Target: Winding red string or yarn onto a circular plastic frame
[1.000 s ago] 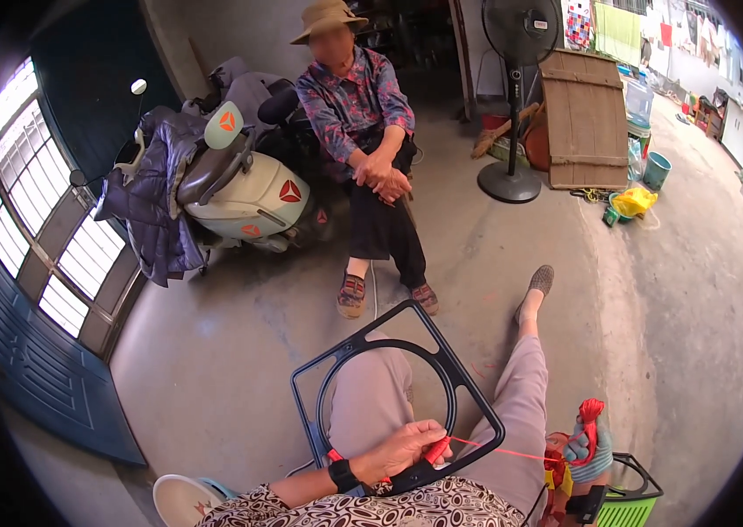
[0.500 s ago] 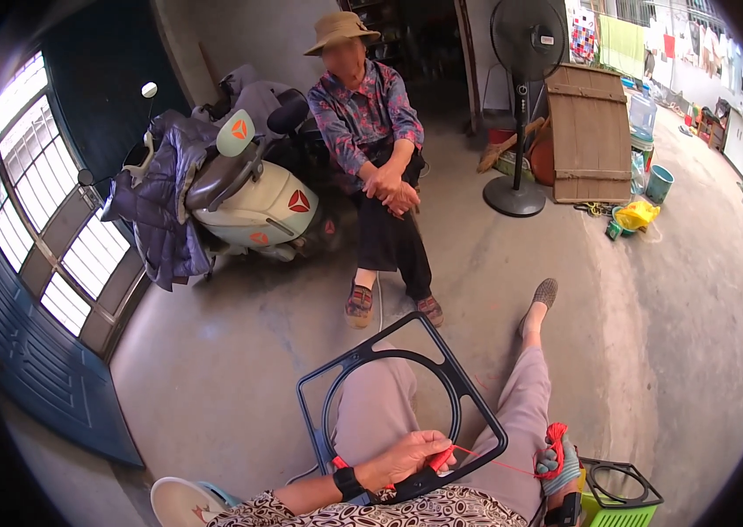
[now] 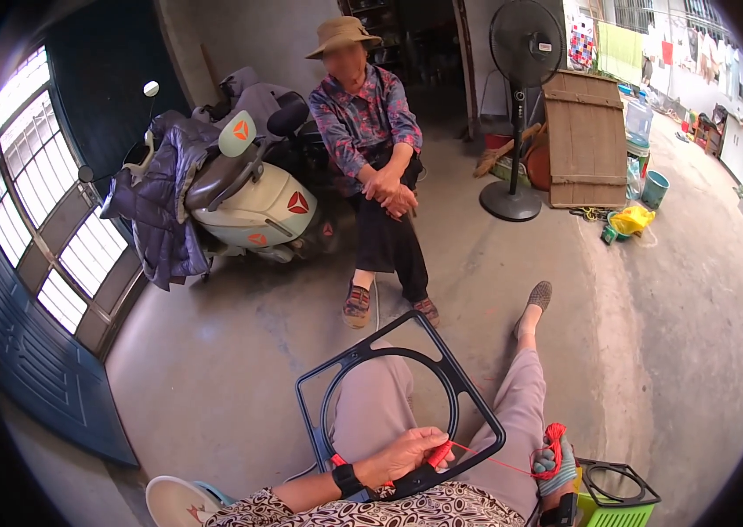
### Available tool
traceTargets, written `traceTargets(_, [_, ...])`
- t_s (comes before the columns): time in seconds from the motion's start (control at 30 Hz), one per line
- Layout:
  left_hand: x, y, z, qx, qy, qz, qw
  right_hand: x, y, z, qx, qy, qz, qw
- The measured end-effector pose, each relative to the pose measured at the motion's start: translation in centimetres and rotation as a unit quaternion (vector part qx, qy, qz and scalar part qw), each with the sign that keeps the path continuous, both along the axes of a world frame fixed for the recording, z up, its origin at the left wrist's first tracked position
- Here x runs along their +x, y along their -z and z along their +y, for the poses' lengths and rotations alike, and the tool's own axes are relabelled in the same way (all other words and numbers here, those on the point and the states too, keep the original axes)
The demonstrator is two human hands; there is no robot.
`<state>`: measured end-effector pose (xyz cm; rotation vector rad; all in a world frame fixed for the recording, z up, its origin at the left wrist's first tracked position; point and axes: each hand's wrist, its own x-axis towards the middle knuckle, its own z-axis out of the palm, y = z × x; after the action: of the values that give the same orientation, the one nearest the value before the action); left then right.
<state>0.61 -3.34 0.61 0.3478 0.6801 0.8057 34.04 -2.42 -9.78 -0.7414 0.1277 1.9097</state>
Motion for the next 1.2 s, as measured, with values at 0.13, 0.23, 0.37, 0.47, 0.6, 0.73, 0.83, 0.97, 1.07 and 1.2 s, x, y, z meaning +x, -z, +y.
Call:
traceTargets(0.13, [0.0,-0.4,-0.1,0.002,0.007,0.001,1.0,0.8,0.9,-0.2,0.021,-0.012,0.055,0.998])
traceTargets(0.23, [0.0,-0.5,0.0,0.002,0.012,0.004,1.0,1.0,1.3,-0.1,0.029,-0.017,0.059,0.998])
traceTargets(0.37, [0.0,-0.2,0.0,0.014,0.011,0.027,0.999,1.0,1.5,0.0,0.038,-0.013,0.045,0.998])
traceTargets(0.47, [0.0,0.0,0.2,0.019,0.01,0.039,0.999,0.8,1.2,0.0,0.026,-0.004,0.058,0.998])
traceTargets(0.6, [-0.1,-0.2,0.3,0.014,0.012,0.041,0.999,0.9,1.7,0.0,0.032,0.001,0.052,0.998])
traceTargets(0.73, [0.2,0.2,-0.2,0.012,0.008,0.042,0.999,1.6,2.4,-0.2,0.035,-0.007,0.065,0.997])
traceTargets(0.83, [-0.4,0.1,-0.3,0.051,-0.002,0.06,0.997,-0.7,-1.1,0.5,0.036,0.021,-0.092,0.995])
traceTargets(0.97, [-1.3,-1.7,0.1,0.059,0.023,0.076,0.995,-2.2,-6.3,1.0,0.114,0.0,-0.212,0.971])
traceTargets(1.07, [-1.1,-1.4,0.2,0.051,0.033,0.058,0.996,-3.6,-7.8,1.4,0.168,-0.105,-0.297,0.934])
traceTargets(1.2, [-0.3,0.1,0.2,0.048,0.015,0.037,0.998,-8.1,-11.2,2.5,0.287,-0.349,-0.4,0.797])
